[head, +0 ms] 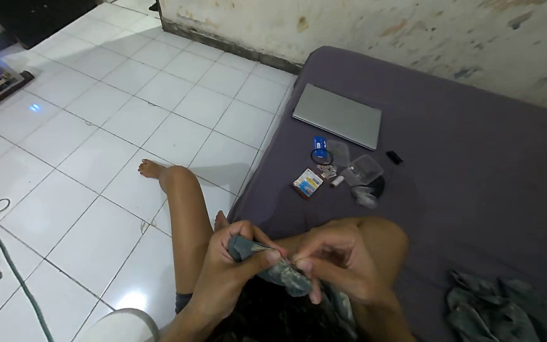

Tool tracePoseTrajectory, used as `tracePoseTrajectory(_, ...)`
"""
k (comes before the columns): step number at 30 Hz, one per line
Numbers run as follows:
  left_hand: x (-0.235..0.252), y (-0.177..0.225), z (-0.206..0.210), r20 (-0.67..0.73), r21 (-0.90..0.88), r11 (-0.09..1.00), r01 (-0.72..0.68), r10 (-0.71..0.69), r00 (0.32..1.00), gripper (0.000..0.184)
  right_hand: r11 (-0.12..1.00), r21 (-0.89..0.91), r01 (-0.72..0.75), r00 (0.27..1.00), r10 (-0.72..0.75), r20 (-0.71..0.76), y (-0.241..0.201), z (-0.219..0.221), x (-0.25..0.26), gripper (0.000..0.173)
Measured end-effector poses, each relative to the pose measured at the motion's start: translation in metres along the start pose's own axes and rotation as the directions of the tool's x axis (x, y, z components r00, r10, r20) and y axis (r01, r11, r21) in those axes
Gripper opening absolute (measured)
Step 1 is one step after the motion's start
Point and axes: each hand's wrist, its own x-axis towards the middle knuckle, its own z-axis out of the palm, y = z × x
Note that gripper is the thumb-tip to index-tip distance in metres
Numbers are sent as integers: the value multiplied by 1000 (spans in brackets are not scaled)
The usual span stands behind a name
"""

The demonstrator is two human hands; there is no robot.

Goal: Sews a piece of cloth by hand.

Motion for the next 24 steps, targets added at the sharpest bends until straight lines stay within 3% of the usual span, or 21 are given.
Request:
tracePoseTrajectory(13,0,-1,1,12,4,1000,22,-22,1000,5,1000,-16,19,1000,-19,19,0,-2,0,10)
tracePoseTrajectory(18,0,-2,0,26,-19,994,104,-103,994,6,1000,-26,12,999,-11,40,4,-4,3,13)
tracePoseTrajectory(24,1,-2,2,-61,-12,994,111,-111,992,6,999,9,-52,999,52,-6,9,-3,4,10)
